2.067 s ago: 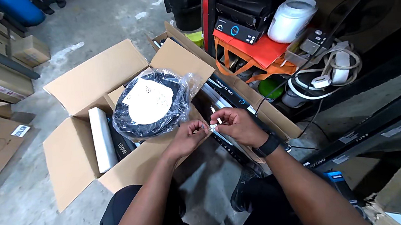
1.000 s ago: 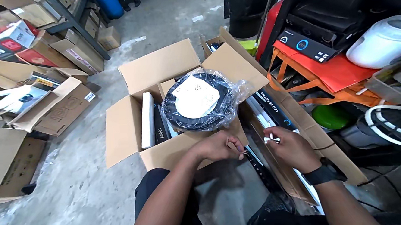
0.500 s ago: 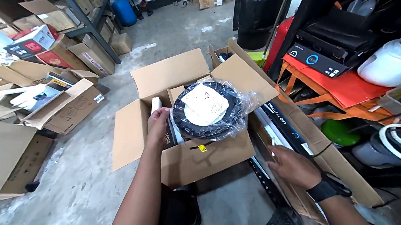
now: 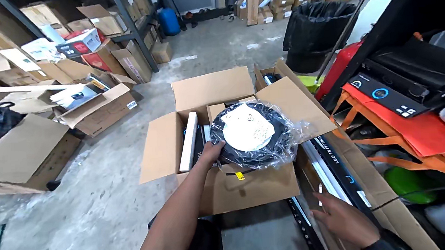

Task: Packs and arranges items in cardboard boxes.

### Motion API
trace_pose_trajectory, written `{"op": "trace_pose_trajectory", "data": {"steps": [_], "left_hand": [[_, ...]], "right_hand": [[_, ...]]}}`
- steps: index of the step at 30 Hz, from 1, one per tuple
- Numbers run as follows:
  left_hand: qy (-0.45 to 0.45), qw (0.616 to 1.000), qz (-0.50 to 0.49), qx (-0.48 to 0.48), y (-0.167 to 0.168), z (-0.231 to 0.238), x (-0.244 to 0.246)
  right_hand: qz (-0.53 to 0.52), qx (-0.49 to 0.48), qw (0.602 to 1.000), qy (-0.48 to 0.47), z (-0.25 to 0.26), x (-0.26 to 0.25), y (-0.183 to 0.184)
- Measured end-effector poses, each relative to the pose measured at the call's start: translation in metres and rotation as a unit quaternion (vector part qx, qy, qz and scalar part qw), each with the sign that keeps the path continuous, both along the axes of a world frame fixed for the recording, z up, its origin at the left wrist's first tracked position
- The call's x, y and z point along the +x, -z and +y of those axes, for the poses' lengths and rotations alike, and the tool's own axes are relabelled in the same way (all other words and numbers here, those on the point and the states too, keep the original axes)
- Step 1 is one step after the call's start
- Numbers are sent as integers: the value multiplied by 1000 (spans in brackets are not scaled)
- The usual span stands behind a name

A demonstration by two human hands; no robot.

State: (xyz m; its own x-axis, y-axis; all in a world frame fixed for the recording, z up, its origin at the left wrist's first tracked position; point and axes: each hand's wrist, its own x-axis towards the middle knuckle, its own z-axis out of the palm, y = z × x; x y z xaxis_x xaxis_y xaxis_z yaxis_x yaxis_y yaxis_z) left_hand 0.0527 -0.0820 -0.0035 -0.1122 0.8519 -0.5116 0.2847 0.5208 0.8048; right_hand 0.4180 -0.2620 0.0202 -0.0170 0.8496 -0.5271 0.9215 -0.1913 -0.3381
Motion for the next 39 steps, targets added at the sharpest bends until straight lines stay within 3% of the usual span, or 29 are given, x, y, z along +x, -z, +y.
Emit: {"op": "trace_pose_trajectory", "data": {"steps": [6,13,15,17,20,24,26,29,36,39], "left_hand": [[-36,998,25,50,20,9,5],[-25,989,128,67,13,12,9],[15,965,243,96,-3,6,16],[84,917,345,179,-13,-4,25],[204,869,346,290,-30,-17,48],[400,807,354,252,-51,-44,107],[441,770,391,243,-46,-48,129],[454,746,423,240,-32,-40,143],[477,718,400,310,-22,-34,144],[426,773,346,318,-41,-40,136]], "right_hand": [[-6,-5,1000,0,-3,5,9],[-17,-10,1000,2,-3,5,7],[-16,-11,1000,4,-3,6,6],[-15,-9,1000,10,-4,7,6],[-18,-7,1000,14,-4,7,4],[-31,-18,999,12,-3,3,0],[-32,-24,999,11,-3,0,-2],[-27,-26,999,13,-5,2,-5],[-15,-19,1000,14,-12,11,-9],[-8,-14,1000,17,-12,8,-15]]}}
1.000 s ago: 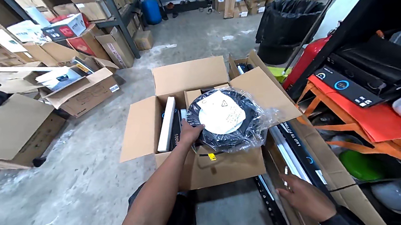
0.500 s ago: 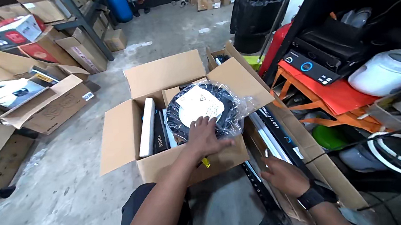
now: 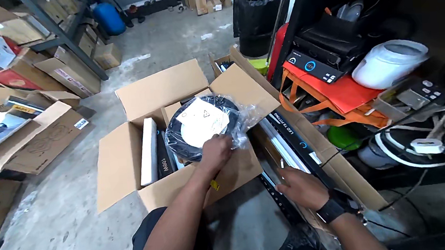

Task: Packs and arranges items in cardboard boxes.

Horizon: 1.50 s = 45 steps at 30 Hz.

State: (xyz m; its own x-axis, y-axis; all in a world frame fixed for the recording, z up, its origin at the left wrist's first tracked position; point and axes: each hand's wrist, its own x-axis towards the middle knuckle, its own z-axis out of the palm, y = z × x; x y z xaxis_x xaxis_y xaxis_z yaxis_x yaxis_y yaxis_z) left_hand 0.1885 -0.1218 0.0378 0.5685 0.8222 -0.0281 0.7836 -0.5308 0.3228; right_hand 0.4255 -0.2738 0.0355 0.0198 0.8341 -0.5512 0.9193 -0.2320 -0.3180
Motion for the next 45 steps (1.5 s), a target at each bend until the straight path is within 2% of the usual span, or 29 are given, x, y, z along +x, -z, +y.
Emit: {"op": "trace_pose_trajectory", "data": {"steps": [3,7,9,10,12,14,15,18,21,24,27,30,34,37,41,45], "left_hand": [[-101,985,-138,-15,-17,9,-17],[-171,899,-403,0,-25,18,-34],[-178,863,-473,5,-28,15,-35],[-180,860,-477,6,-28,13,-33],[-162,899,-406,3,-26,8,-32],[-109,963,-245,-19,-26,2,-28],[-83,984,-156,-30,-25,-2,-22],[-45,999,25,0,-3,-15,5],[-37,991,86,100,29,-21,23],[-46,985,81,146,40,-14,26],[-43,987,91,122,39,-10,28],[-32,989,60,132,37,-9,24],[-15,973,-26,228,30,-5,6],[-56,953,-82,285,12,-2,-9],[-102,935,-186,283,-25,12,-40],[-123,880,-370,272,-54,8,-66]], "right_hand": [[4,0,1000,-5,1,-1,-1],[7,4,1000,-2,3,0,0],[14,8,1000,3,2,0,0],[13,8,1000,3,2,0,0],[7,6,1000,1,2,-1,0],[6,3,1000,-2,2,-2,-1],[6,1,1000,-4,3,-3,-1],[4,-6,1000,-14,4,-6,0],[11,-8,1000,-22,5,-9,2],[21,-5,999,-26,4,-10,2],[26,-6,999,-33,3,-11,2],[32,-6,999,-38,2,-10,4],[45,-1,999,-25,-1,-5,-1],[53,10,998,-13,0,-2,-5],[65,20,998,-4,0,-1,-10],[73,31,997,-10,-3,2,-11]]}}
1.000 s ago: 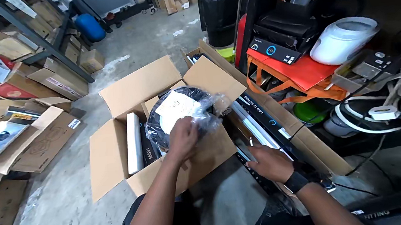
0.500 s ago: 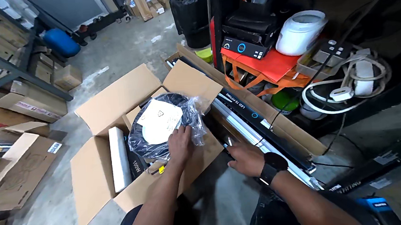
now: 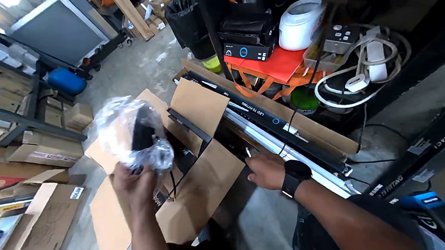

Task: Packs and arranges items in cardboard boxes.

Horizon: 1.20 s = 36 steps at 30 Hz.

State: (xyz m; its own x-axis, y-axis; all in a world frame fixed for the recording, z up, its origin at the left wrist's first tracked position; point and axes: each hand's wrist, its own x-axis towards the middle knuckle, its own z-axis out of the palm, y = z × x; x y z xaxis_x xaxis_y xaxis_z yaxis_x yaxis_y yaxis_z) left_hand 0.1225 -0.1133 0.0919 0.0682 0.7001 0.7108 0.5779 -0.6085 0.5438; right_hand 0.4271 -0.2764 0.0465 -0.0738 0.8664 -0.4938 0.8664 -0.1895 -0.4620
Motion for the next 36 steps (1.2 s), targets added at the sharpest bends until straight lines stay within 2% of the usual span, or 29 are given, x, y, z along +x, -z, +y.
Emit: {"op": "trace_pose_trajectory", "data": {"steps": [4,8,11,14,16,19,24,30,33,36], "left_hand": [[-32,993,-112,11,-31,-32,-11],[7,990,-141,6,-66,-74,-19],[77,983,-165,-2,-73,-90,-17],[185,955,-210,-98,-68,-100,7],[228,929,-226,-184,-57,-103,31],[241,896,-228,-295,-44,-112,83],[205,849,-263,-410,-32,-110,184],[185,807,-341,-446,1,-67,299],[183,814,-359,-418,16,-39,348],[181,828,-349,-399,27,-13,374]], "right_hand": [[-3,9,1000,0,-2,3,-5],[-7,43,999,13,-9,6,-16],[20,173,980,100,-24,14,-32],[71,360,901,230,-38,30,-38],[93,446,844,283,-48,44,-40],[127,516,785,317,-58,64,-42],[182,540,742,354,-66,83,-42],[219,531,729,372,-66,89,-37],[218,516,741,371,-66,90,-37],[213,495,761,361,-68,91,-39]]}}
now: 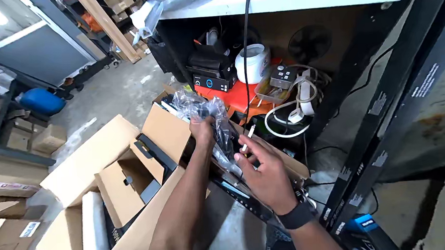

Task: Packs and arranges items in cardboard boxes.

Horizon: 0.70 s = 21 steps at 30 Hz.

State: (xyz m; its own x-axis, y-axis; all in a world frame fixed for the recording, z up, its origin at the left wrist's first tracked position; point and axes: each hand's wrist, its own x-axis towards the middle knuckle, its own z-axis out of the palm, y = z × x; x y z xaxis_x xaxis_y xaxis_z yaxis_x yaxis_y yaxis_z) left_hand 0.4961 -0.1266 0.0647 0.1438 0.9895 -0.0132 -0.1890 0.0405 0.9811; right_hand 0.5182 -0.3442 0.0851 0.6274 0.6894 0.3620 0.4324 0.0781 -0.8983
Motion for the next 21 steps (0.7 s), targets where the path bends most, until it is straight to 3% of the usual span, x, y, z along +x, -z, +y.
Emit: {"op": "trace_pose_trajectory", "data": {"steps": [4,7,13,16,18,21], "left_hand": [[-37,998,43,-9,34,35,-2],[-44,995,92,-14,34,52,1],[139,977,160,8,10,56,22],[198,953,220,65,3,41,-6],[171,911,313,209,10,32,-51],[89,768,503,386,29,48,-143]], "right_hand": [[-11,-27,999,-22,0,-3,-1],[-13,-43,998,-33,0,-4,-2],[-33,-46,997,-49,13,-11,4],[-48,-48,995,-66,18,-14,8],[-56,-72,992,-88,20,-17,10],[-84,-112,983,-121,21,-23,13]]}}
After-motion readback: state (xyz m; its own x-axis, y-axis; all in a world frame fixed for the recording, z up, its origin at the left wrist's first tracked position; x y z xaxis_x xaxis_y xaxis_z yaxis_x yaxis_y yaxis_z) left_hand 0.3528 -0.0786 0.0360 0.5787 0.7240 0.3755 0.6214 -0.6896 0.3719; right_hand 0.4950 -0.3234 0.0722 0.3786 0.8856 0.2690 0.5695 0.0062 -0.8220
